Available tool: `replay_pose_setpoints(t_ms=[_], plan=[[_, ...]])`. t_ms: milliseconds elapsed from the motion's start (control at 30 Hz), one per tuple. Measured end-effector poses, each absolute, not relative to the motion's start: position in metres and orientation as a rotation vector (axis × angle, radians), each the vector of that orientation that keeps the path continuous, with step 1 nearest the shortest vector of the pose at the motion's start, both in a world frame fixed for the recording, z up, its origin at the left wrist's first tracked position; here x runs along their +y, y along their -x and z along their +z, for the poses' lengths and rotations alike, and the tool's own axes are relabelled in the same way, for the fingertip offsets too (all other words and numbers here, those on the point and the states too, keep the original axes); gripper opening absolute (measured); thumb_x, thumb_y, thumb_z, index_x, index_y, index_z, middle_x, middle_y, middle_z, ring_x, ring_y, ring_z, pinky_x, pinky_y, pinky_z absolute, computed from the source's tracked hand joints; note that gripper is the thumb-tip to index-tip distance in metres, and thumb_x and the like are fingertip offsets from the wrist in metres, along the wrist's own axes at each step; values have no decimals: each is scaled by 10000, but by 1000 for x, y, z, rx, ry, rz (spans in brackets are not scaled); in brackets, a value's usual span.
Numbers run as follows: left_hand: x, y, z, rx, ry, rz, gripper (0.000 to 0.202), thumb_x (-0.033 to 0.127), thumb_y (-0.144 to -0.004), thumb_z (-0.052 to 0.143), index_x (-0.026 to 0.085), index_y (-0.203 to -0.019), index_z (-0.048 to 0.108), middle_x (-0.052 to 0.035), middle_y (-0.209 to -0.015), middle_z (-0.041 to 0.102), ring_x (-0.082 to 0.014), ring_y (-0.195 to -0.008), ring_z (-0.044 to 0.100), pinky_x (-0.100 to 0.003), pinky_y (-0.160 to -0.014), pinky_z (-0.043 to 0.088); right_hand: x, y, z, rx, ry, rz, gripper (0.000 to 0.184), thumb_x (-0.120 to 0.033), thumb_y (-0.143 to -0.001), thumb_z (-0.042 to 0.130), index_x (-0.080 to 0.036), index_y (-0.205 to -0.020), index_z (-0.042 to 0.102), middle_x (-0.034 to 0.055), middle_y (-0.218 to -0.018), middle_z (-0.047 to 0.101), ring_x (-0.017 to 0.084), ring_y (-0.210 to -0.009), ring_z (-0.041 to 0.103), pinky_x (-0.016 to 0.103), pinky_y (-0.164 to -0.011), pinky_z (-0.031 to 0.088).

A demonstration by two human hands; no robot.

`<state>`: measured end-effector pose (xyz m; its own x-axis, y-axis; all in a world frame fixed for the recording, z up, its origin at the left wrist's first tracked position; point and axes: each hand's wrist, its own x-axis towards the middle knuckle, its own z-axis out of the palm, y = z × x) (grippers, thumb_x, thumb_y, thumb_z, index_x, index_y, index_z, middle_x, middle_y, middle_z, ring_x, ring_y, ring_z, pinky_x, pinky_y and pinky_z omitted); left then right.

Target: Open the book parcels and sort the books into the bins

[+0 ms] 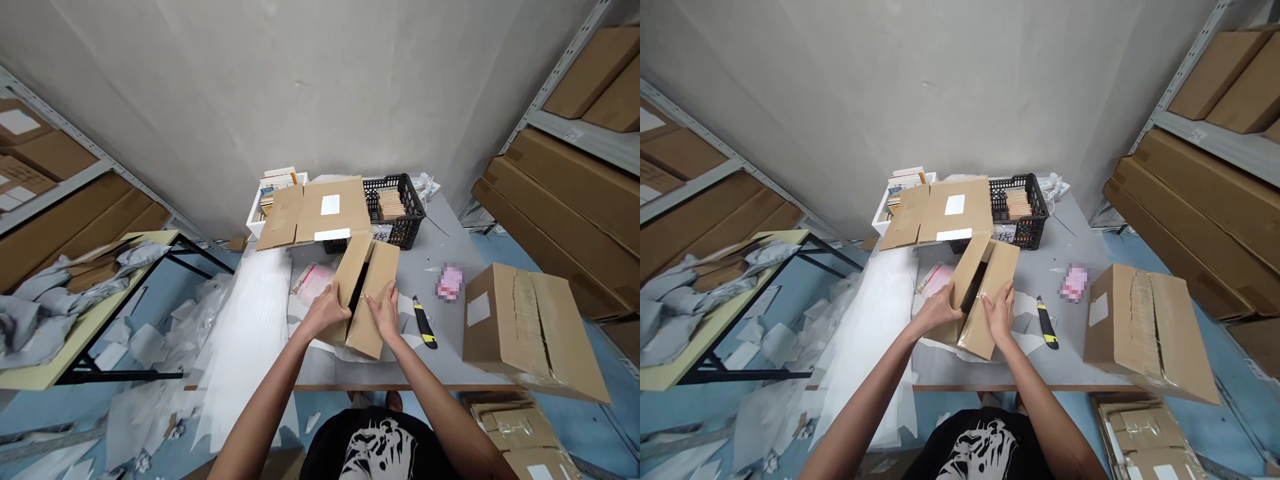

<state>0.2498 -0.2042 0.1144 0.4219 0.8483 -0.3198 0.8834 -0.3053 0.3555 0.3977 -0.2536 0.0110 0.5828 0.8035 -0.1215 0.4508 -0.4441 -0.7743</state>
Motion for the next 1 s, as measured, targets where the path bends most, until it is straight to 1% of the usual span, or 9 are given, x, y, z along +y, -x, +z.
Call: replay_pose_setpoints(t_ms=[300, 400, 467, 567, 667, 733, 833, 900, 1000], plan=[[-203, -250, 116, 1457, -2207, -92, 533, 366, -703, 573, 201, -1195, 453, -97, -1147, 631, -271, -1024, 627, -332, -803, 464, -251, -398, 3, -1005, 2058, 610, 963, -624, -793, 450, -76, -1506, 106, 256, -1500, 248, 385, -1327, 360, 488, -969, 406], [-207, -259, 115, 1558, -2207, -165, 653, 423, -705, 575, 170, -1280, 398, -136, -1225, 587, -297, -1057, 617, -349, -824, 454, -252, -404, -2, -1017, 1982, 648, 978, -654, -788, 441, -84, -1506, 102, 242, -1504, 247, 359, -1362, 305, 478, -1008, 375], [-211, -266, 114, 1640, -2190, -221, 745, 447, -706, 569, 142, -1345, 338, -173, -1287, 543, -318, -1069, 613, -363, -828, 451, -260, -417, -10, -1026, 1943, 652, 895, -642, -832, 369, -96, -1502, 136, 221, -1498, 271, 333, -1380, 274, 476, -1049, 331], [-219, -276, 112, 1732, -2160, -244, 804, 482, -739, 526, 109, -1404, 269, -235, -1395, 439, -356, -1063, 615, -403, -827, 456, -284, -452, -36, -1072, 2066, 532, 685, -500, -918, 240, -89, -1466, 261, 213, -1437, 366, 318, -1351, 300, 488, -1070, 290], [-228, -288, 109, 1785, -2156, -227, 860, 505, -783, 474, 96, -1470, 157, -281, -1505, 258, -394, -1043, 618, -463, -819, 466, -318, -487, -72, -1193, 2357, 391, 600, -339, -899, 338, -37, -1417, 342, 259, -1399, 385, 352, -1306, 323, 499, -1037, 315], [-234, -296, 108, 1788, -2192, -232, 830, 492, -817, 448, 173, -1501, 102, -259, -1553, 141, -383, -983, 643, -479, -779, 481, -337, -501, -96, -1273, 2531, 388, 623, -281, -854, 446, -14, -1407, 340, 285, -1393, 379, 368, -1285, 333, 498, -1019, 330], [-238, -302, 108, 1742, -2371, -258, 674, 451, -871, 417, 290, -1485, 193, -188, -1583, 83, -397, -1087, 593, -484, -764, 495, -354, -507, -124, -1322, 2658, 508, 635, -212, -820, 509, -27, -1405, 345, 276, -1311, 461, 350, -1222, 397, 468, -983, 375], [-236, -302, 108, 1634, -2604, -246, 572, 412, -894, 414, 247, -1435, 327, -167, -1575, 153, -427, -1297, 407, -542, -897, 446, -358, -507, -134, -1304, 2671, 577, 601, -167, -824, 485, -60, -1403, 366, 254, -1256, 501, 336, -1186, 421, 446, -935, 414], [-225, -294, 110, 1176, -2938, -231, 400, 343, -926, 391, 169, -1258, 528, -166, -1480, 367, -344, -1414, 234, -554, -1109, 235, -356, -508, -141, -1224, 2677, 611, 578, -146, -827, 473, -75, -1394, 383, 255, -1245, 490, 341, -1181, 410, 443, -887, 435]])
